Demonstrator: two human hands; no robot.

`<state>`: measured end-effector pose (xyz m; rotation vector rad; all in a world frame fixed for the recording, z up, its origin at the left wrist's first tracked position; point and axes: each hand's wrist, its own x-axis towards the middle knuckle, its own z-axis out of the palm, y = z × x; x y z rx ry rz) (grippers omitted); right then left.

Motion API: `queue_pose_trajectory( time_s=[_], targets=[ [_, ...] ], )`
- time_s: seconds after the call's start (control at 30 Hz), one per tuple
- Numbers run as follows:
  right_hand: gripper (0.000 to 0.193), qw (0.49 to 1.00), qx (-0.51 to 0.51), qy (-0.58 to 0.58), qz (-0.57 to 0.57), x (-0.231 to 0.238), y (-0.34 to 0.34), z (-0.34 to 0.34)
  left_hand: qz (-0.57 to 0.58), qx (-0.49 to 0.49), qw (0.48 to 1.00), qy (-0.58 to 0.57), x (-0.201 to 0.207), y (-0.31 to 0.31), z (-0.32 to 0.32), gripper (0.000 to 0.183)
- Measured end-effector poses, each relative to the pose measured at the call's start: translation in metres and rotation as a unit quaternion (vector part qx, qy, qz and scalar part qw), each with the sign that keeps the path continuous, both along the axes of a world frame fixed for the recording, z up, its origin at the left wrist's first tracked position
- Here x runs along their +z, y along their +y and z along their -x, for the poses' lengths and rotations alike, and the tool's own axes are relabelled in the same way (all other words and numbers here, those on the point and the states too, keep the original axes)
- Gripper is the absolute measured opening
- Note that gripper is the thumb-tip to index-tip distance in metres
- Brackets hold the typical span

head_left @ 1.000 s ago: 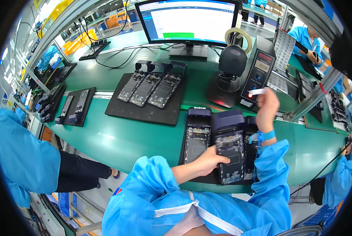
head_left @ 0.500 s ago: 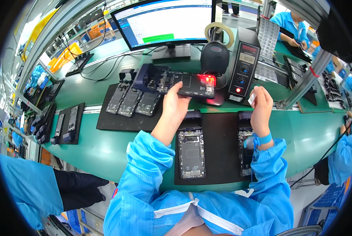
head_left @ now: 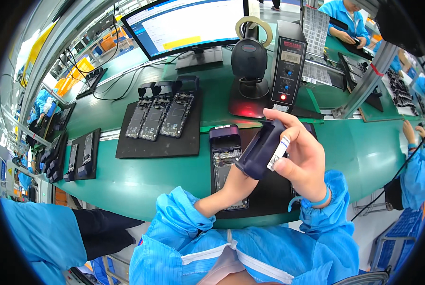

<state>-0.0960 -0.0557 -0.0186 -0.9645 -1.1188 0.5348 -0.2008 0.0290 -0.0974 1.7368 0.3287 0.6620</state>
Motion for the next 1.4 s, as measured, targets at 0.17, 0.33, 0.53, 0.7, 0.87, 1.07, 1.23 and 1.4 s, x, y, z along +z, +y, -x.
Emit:
queue_pose_trajectory(
  time_s=[0.17,0.33,0.53,0.7,0.87,1.07,1.23,1.4],
  targets=[
    [0.028,0.996,-0.061,-0.065,-0.015,-0.009,-0.010,0.009,-0.037,-0.011,0.999,0.007,-0.008,-0.006,0.000,0.038],
    [0.033,0.990,-0.007,0.136,-0.036,-0.013,-0.011,0.009,-0.066,-0.013,0.998,-0.001,-0.008,-0.013,0.006,0.040],
    [0.042,0.950,-0.265,-0.107,0.128,-0.072,-0.035,-0.027,0.272,-0.066,0.959,0.034,-0.020,-0.010,0.010,0.043],
    [0.072,0.775,-0.294,-0.295,0.475,-0.115,-0.062,-0.007,0.399,-0.072,0.909,0.095,-0.040,-0.005,-0.003,0.049],
    [0.070,0.777,-0.354,-0.305,0.422,-0.129,-0.070,-0.011,0.348,-0.071,0.933,0.060,-0.045,-0.013,0.002,0.082],
    [0.069,0.858,-0.334,-0.275,0.278,-0.106,-0.072,-0.013,0.123,-0.069,0.988,0.057,-0.031,-0.023,0.019,0.093],
    [0.064,0.923,-0.160,-0.324,0.132,-0.053,-0.042,-0.018,0.599,-0.156,0.784,0.041,-0.015,-0.014,0.011,0.051],
    [0.032,0.868,-0.476,-0.026,0.140,-0.080,0.011,-0.160,0.597,-0.060,0.799,0.032,-0.024,0.000,0.032,0.029]
  ],
)
